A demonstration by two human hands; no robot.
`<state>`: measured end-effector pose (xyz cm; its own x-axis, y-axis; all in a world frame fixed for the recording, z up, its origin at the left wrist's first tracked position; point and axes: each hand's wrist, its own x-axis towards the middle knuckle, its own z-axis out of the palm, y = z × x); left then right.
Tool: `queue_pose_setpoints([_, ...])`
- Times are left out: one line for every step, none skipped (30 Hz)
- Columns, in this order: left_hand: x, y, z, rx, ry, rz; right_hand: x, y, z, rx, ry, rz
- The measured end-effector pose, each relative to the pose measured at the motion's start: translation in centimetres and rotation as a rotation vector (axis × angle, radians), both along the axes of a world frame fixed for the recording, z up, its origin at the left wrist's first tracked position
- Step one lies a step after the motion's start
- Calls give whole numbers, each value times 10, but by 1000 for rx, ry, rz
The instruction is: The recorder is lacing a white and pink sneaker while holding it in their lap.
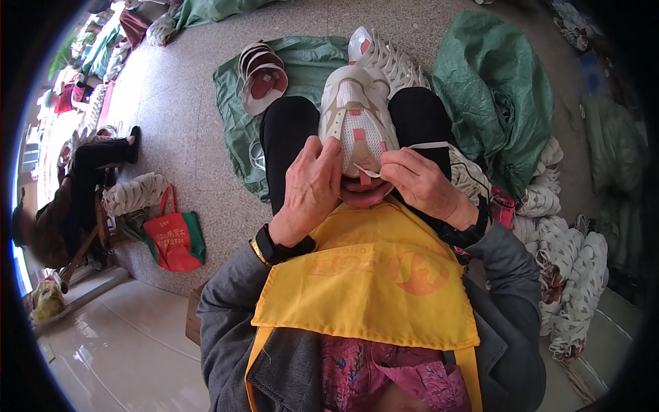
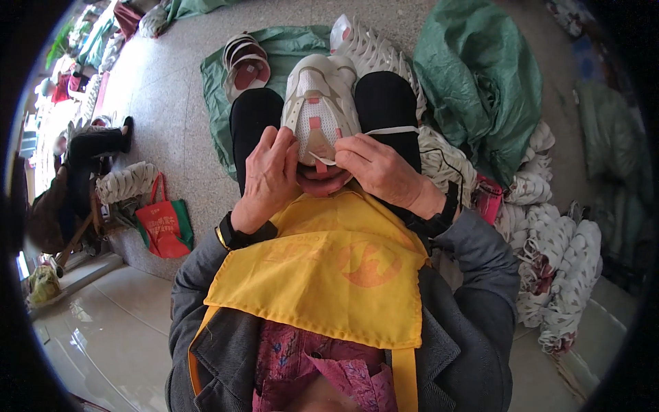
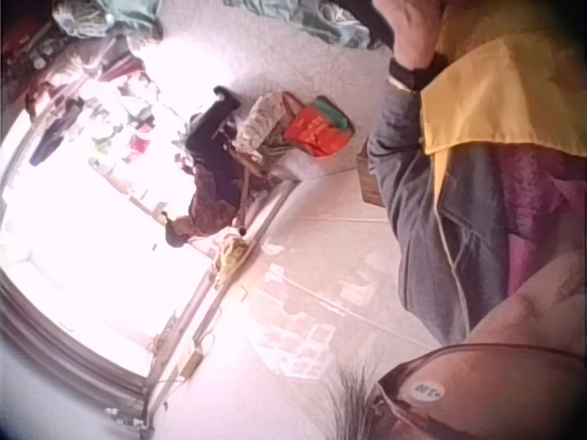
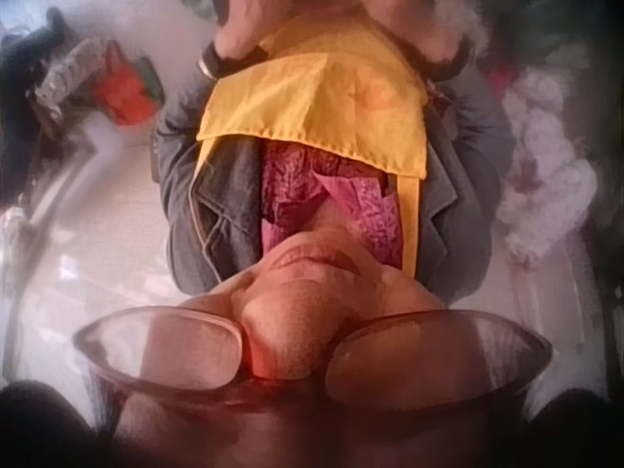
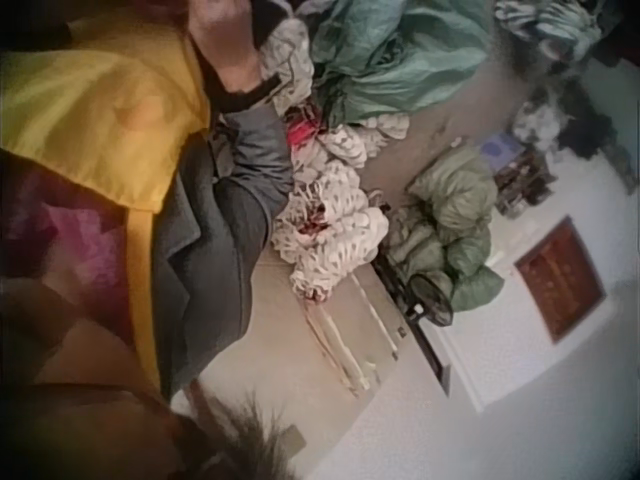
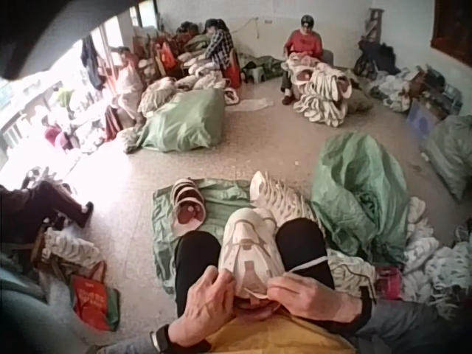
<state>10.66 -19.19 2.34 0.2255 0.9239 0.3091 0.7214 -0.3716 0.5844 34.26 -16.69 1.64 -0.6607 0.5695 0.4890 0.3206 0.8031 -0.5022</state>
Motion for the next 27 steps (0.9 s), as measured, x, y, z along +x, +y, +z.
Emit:
queue_pose_setpoints([1,-1,2,-6,5,7,1,-1,1,-10,-3,-3])
queue_pose_setpoints([2,-2,3,-12,9,14,2,-2,0,-5,-8,-6])
queue_pose_setpoints([2,-3,3,-16,-2,20,2,-2,-1,2,-10,-9])
queue_pose_setpoints([2,-4,3,-21,-13,26,2,-2,-2,10,-11,-12])
queue_pose_setpoints([2,-5,3,-26,-24,32,2,-2,-2,-4,-1,-8])
queue_pose_setpoints([2,-4,3,-34,-28,39,1,-2,-2,-17,10,-5])
queue_pose_setpoints([1,-3,2,-42,-33,45,1,-2,-2,-31,22,-2])
queue_pose_setpoints([-1,-2,2,-50,-38,52,0,-2,0,-113,75,-21])
queue_pose_setpoints([-1,-1,3,-59,-55,46,-2,-1,4,-194,127,-40])
queue_pose_setpoints([-1,2,6,-69,-72,40,-3,0,7,-276,178,-60])
queue_pose_setpoints([-2,5,9,-78,-90,35,-3,1,9,-421,237,-108])
queue_pose_setpoints([-3,8,11,-108,-109,23,-2,2,10,-564,295,-160])
queue_pose_setpoints([-5,11,12,-138,-129,10,-2,3,11,-707,353,-212])
queue_pose_setpoints([-6,15,14,-168,-148,-2,-1,7,11,-736,366,-238])
queue_pose_setpoints([-8,19,18,-211,-199,-18,-1,12,10,-763,381,-263])
queue_pose_setpoints([-9,22,21,-206,-199,-30,-2,18,9,-789,398,-289])
queue_pose_setpoints([-10,25,23,-201,-199,-43,-2,23,4,-779,425,-293])
queue_pose_setpoints([-10,28,24,-202,-198,-53,-4,28,0,-776,415,-297])
queue_pose_setpoints([-10,31,22,-188,-211,-47,-6,31,-3,-773,404,-301])
queue_pose_setpoints([-10,35,22,-185,-208,-44,-8,35,-6,-769,394,-305])
queue_pose_setpoints([-10,39,23,-181,-205,-40,-11,39,-7,-717,351,-338])
queue_pose_setpoints([-9,43,23,-177,-203,-37,-12,41,-7,-700,320,-357])
queue_pose_setpoints([-8,47,22,-158,-205,-34,-13,43,-5,-682,289,-375])
queue_pose_setpoints([-7,50,20,-140,-206,-26,-14,45,-3,-666,257,-390])
queue_pose_setpoints([-7,54,19,-122,-207,-18,-15,48,-1,-636,227,-403])
queue_pose_setpoints([-7,58,17,-119,-203,-23,-16,51,1,-605,198,-417])
queue_pose_setpoints([-7,63,15,-115,-198,-30,-16,53,2,-572,169,-431])
